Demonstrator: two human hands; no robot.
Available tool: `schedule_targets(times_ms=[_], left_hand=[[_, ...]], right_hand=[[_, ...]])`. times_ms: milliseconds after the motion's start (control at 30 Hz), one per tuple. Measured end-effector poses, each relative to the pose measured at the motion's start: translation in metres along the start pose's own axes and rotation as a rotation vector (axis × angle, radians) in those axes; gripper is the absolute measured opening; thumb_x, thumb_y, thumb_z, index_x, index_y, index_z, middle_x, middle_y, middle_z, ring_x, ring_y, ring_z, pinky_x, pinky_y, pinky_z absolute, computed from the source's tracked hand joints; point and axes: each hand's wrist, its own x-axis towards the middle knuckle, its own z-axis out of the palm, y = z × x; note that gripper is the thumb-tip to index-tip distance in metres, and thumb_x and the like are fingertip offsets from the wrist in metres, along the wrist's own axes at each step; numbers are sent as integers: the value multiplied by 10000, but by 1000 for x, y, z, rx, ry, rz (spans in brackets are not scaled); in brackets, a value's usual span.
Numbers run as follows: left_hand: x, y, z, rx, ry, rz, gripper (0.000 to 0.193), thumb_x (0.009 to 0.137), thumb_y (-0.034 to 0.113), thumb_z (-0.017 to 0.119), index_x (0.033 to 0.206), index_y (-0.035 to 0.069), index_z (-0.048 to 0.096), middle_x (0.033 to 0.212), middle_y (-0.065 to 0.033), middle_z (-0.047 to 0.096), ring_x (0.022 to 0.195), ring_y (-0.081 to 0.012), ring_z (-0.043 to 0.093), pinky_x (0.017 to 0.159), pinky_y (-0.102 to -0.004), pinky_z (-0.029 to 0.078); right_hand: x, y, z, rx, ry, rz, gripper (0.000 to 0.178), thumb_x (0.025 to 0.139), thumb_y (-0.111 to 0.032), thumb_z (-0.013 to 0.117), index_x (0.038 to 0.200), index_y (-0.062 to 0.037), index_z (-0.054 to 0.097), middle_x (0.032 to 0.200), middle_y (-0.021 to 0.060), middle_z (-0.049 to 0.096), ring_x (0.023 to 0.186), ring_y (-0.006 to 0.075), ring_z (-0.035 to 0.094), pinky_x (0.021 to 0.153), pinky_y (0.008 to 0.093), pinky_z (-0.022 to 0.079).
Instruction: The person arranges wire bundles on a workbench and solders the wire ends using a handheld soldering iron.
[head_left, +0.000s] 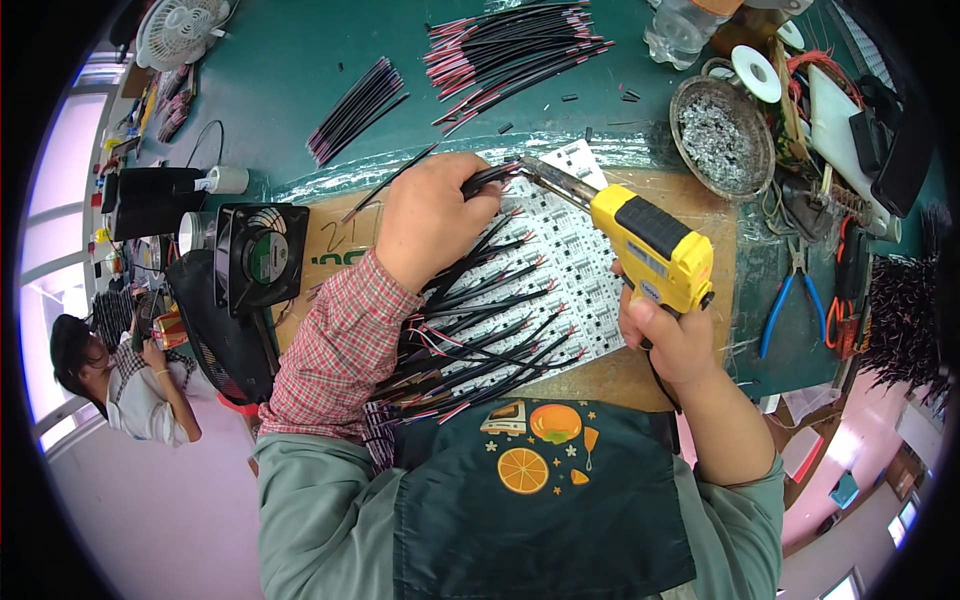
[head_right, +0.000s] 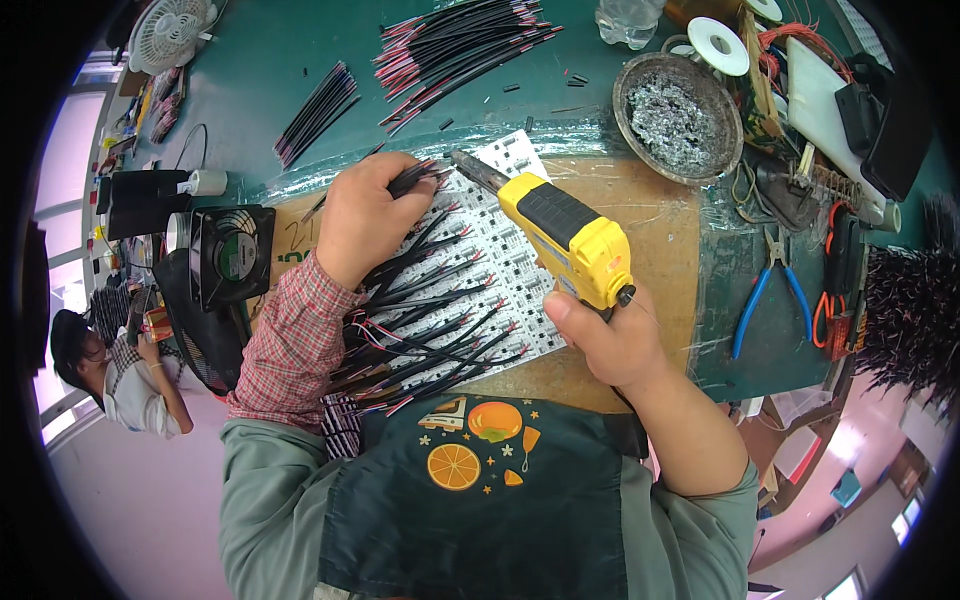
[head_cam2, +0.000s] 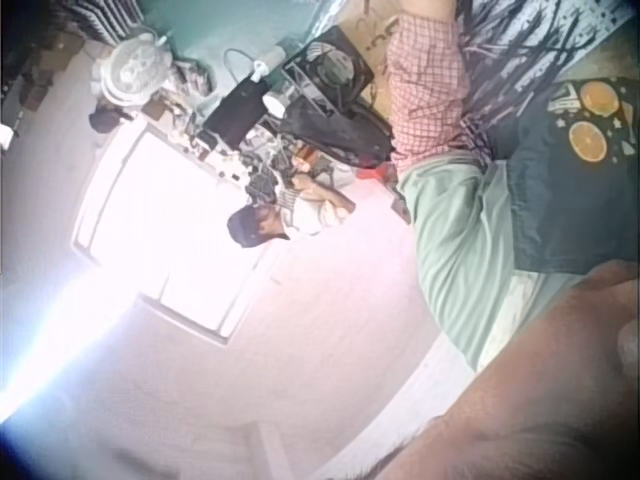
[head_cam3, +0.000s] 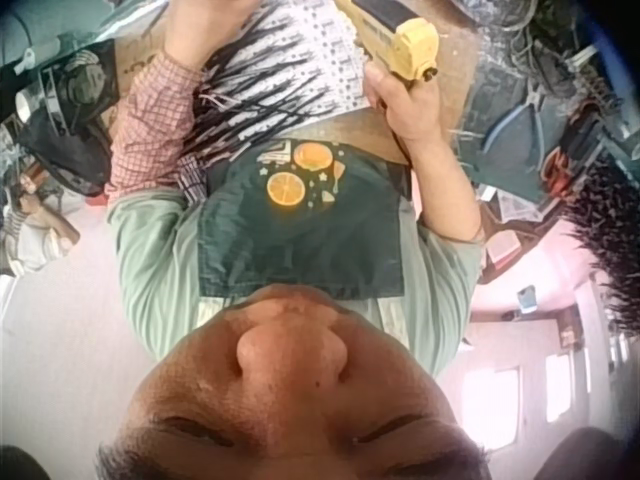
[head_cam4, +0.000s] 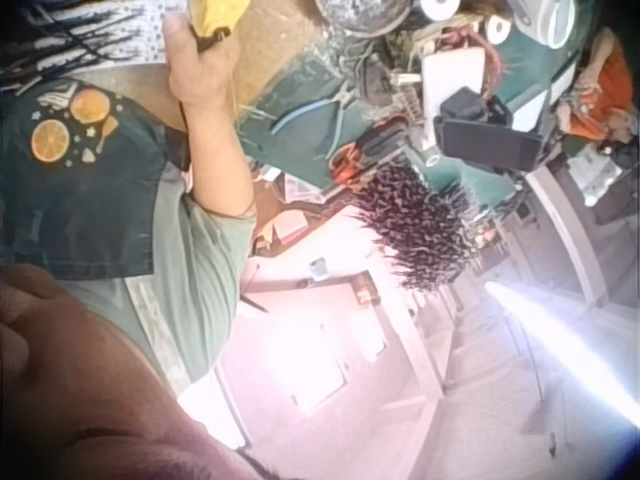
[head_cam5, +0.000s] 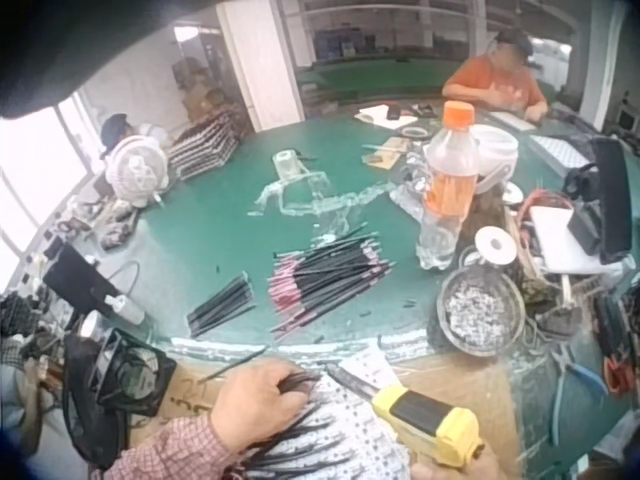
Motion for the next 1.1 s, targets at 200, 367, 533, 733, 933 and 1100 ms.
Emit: schedule_targets(times_ms=[200,367,533,733,933,1100], left_hand=[[0,1,4,13,1,0,199,773,187,674,843,1,661,788,-180,639,735,-359,610,669,-412,478],[-1,2,2,23,-10,-13,204,762,186,674,842,-1,660,784,-183,638,738,-363,612,672,-412,479],[-3,0,0,26,-18,-25,198,755,178,668,840,-1,659,784,-183,641,736,-360,616,675,-410,482],[-4,1,-2,34,-17,-23,203,754,178,667,855,2,662,781,-179,642,730,-353,619,671,-404,484],[-3,4,-2,25,-14,-10,213,753,182,676,865,1,663,791,-182,643,717,-353,619,662,-399,485],[-2,3,-2,4,-60,-60,224,760,184,689,876,-5,666,799,-182,648,716,-328,631,662,-376,489]], right_hand=[[0,2,-3,74,-14,26,385,852,-138,629,1195,24,564,734,-22,548,603,39,470,538,212,378],[-1,3,-1,25,6,55,341,854,-169,647,1129,21,577,761,-18,558,613,42,480,549,214,386],[0,-1,6,-8,19,35,349,846,-178,628,1103,41,542,725,16,539,568,75,478,519,229,392],[-6,-1,5,-4,17,31,545,835,-236,602,1243,89,447,661,37,488,502,99,443,482,239,382],[-14,1,2,-6,16,31,595,833,-252,597,1283,93,417,672,38,488,509,98,446,484,237,378],[-13,1,-2,0,-5,49,576,835,-254,598,1263,91,425,688,41,494,519,99,451,486,239,381]])
